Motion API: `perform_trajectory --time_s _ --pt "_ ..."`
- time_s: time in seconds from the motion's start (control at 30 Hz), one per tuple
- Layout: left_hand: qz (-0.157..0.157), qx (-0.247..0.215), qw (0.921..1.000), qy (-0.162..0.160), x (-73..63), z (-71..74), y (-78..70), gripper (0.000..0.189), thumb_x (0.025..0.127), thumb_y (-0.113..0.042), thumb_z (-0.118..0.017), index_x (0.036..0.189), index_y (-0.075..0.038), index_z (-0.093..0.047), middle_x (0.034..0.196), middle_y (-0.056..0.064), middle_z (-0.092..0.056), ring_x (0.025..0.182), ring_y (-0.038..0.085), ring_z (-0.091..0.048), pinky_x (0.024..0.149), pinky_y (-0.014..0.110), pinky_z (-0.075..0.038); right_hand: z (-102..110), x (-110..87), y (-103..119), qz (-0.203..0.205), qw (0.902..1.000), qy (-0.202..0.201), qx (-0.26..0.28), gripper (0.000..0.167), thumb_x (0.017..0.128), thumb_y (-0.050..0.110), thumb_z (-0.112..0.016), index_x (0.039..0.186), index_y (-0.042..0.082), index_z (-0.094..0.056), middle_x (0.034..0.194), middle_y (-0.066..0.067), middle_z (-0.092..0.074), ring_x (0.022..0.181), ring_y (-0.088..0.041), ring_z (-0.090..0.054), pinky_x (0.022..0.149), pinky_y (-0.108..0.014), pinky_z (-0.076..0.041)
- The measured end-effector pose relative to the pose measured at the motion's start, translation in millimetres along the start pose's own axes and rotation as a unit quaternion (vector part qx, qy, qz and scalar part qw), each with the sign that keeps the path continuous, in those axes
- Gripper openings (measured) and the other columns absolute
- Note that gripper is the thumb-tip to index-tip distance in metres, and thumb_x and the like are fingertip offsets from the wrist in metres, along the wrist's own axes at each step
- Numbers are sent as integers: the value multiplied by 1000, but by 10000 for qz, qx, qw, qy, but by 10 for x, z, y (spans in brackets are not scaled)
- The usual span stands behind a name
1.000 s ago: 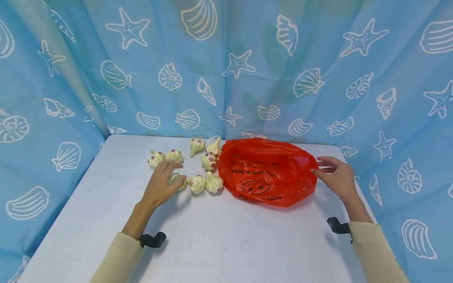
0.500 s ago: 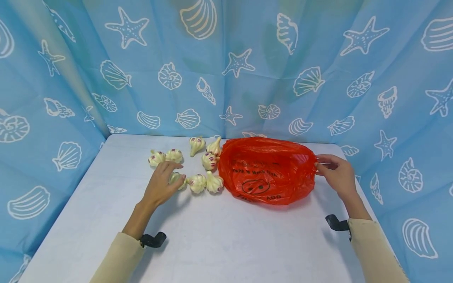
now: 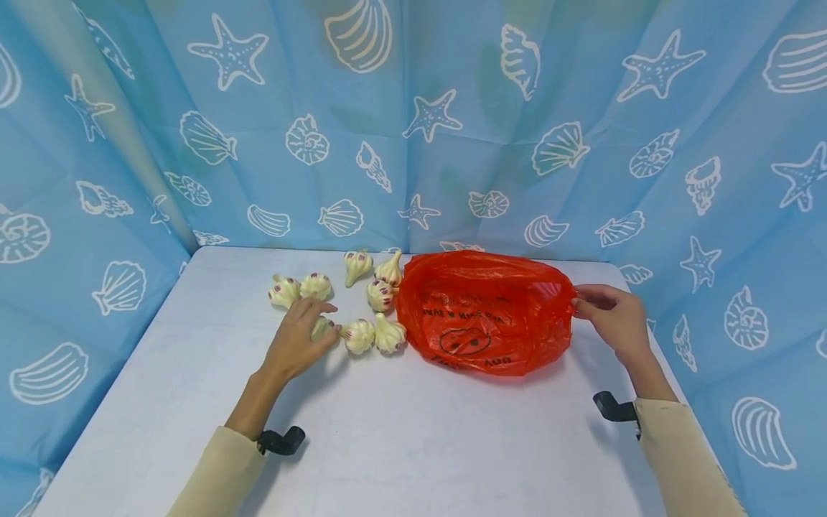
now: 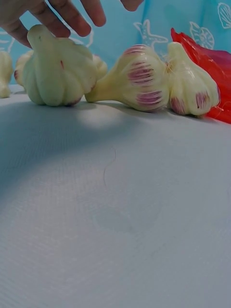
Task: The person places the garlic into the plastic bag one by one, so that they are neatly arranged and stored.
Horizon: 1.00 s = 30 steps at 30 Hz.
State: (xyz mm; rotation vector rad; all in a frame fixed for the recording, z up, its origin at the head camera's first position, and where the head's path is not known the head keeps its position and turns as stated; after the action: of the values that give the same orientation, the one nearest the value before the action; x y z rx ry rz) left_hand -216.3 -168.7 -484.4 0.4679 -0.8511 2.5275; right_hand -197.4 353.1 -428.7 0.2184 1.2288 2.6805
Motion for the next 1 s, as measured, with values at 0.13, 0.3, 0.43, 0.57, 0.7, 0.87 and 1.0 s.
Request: perform_trajectory --time_s 0.13,0.3,0.43,0.57,0.7,0.87,1.0 --pt "-7 6 10000 35 -16 -9 12 34 86 -29 -66 112 -7 -65 114 8 -59 111 29 -52 95 50 -41 -12 0 -5 -83 9999 68 -12 52 92 39 -65 134 8 -59 122 -15 -63 101 -30 -64 90 -41 -51" --pt "-23 9 10000 22 -23 -21 21 35 85 -30 -65 111 -7 -66 113 7 -59 109 28 -52 94 49 -42 -21 4 -24 -84 9999 89 -14 52 93 40 -64 133 7 -59 123 -16 -63 103 -31 -64 92 -44 -49" --pt "-92 25 10000 23 -31 -29 23 33 84 -28 -67 110 -7 -66 111 7 -60 108 27 -52 93 48 -42 -31 9 -37 -59 9999 89 -24 54 93 41 -64 134 7 -59 124 -17 -63 104 -32 -64 92 -43 -49" --pt "-231 81 9997 9 -29 -42 18 36 82 -28 -72 111 -7 -65 110 6 -60 109 27 -53 92 49 -44 -34 8 -29 -40 10000 70 -42 53 93 40 -64 133 7 -59 124 -17 -63 104 -32 -64 92 -43 -49" --pt "-478 176 9987 -84 -12 -53 9 39 80 -33 -74 110 -8 -66 109 5 -61 106 26 -53 89 48 -45 -32 11 -6 -68 9999 91 -44 53 93 40 -64 133 7 -59 124 -17 -63 104 -32 -63 92 -44 -49" --pt "-694 230 9973 18 38 -52 -23 43 79 -33 -74 112 -6 -67 109 6 -61 101 24 -55 85 45 -47 -19 11 5 -76 9999 100 -28 52 93 40 -63 133 7 -59 124 -17 -63 104 -32 -63 92 -44 -49" --pt "-585 454 9955 587 87 -54 -67 55 77 -41 -77 119 -8 -66 115 8 -64 105 26 -57 94 49 -44 -15 4 -11 -73 9999 90 -13 52 94 40 -63 133 7 -59 123 -16 -63 104 -31 -64 92 -43 -50"
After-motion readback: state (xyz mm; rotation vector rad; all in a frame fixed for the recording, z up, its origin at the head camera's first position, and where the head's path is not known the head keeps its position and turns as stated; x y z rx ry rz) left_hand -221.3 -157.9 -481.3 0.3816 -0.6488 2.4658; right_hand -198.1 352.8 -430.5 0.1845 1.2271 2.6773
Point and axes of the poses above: each hand's wrist, its own x-axis towards the middle knuckle, its own z-axis out of the back of the hand, y = z × x, the point moved 1 cm from there along x, towards the middle knuckle
